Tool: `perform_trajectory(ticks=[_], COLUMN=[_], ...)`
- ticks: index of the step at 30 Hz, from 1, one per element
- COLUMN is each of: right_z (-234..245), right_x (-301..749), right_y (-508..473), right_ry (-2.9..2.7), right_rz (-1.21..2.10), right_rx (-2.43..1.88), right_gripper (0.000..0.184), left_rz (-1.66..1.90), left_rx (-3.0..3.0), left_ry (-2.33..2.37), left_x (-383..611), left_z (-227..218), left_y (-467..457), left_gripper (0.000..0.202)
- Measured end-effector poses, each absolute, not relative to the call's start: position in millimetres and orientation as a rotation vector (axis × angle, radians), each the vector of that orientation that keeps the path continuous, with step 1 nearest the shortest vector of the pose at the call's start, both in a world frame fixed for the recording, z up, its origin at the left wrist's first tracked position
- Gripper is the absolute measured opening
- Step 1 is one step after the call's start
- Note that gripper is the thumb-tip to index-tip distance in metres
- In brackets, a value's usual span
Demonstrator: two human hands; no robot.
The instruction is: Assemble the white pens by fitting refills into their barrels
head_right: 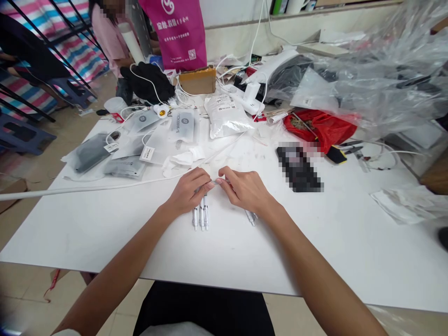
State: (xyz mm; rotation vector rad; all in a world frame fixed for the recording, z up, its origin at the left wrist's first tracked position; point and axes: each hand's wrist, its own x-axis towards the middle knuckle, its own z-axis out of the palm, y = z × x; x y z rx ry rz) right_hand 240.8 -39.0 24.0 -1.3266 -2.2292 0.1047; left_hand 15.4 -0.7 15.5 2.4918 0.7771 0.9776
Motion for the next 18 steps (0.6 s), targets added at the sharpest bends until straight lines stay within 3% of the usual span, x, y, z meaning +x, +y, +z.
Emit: perform_trajectory(ticks=[6, 13, 18], right_z=[22.2, 21.8, 18.8], right_x=[239.9, 242.4, 240.2], right_y=[-37.8, -35.5, -36.9], right_ry=[-2.233, -2.268, -2.231], right_rz=[0.047, -0.035, 0.074], right_rx=[-1.306, -1.286, -1.275], right_gripper=[0.031, 0.036, 0.030], left_rz=[0.925, 1.053, 1.052], left_rx=[2.437, 2.379, 2.445], left_ry=[0.931, 0.869, 0.968], left_x=[15.9, 16.5, 18.1], left_z=[17.8, 16.5, 15.8], left_y=[-4.5, -3.2, -2.7], left_gripper=[0.051, 0.023, 0.035])
